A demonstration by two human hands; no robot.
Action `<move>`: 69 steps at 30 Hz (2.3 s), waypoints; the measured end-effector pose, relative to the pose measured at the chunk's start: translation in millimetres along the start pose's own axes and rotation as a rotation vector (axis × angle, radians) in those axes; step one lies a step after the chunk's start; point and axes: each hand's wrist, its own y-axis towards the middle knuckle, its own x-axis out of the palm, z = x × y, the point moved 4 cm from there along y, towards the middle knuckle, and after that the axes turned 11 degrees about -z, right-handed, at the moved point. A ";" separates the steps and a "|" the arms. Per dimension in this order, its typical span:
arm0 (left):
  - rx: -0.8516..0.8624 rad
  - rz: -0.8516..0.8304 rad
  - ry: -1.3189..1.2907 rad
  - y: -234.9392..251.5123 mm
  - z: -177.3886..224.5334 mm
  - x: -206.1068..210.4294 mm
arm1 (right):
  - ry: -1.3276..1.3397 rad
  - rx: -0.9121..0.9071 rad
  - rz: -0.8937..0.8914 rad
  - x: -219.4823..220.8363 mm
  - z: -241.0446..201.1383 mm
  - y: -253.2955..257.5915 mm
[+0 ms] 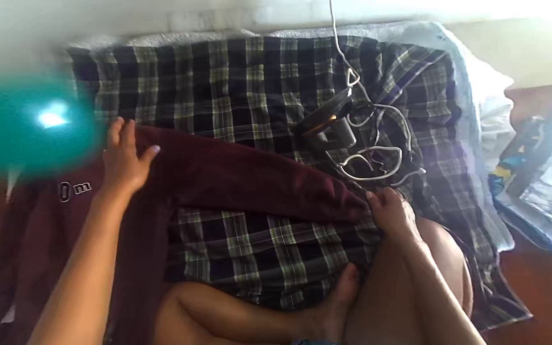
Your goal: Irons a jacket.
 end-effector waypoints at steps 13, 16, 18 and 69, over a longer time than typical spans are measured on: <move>0.110 -0.002 0.147 -36.1 -72.5 168.1 | 0.029 -0.495 0.418 25.9 -86.5 -6.8; 0.063 -0.069 0.118 -43.7 -67.9 166.1 | 0.484 -0.451 0.392 23.1 -118.2 36.0; 0.014 -0.158 0.040 -56.8 -59.8 156.4 | 0.741 -0.440 0.417 23.4 -134.8 63.8; 0.258 0.060 -0.069 100.0 -97.2 19.6 | -0.612 -0.442 0.031 128.6 -340.7 -2.4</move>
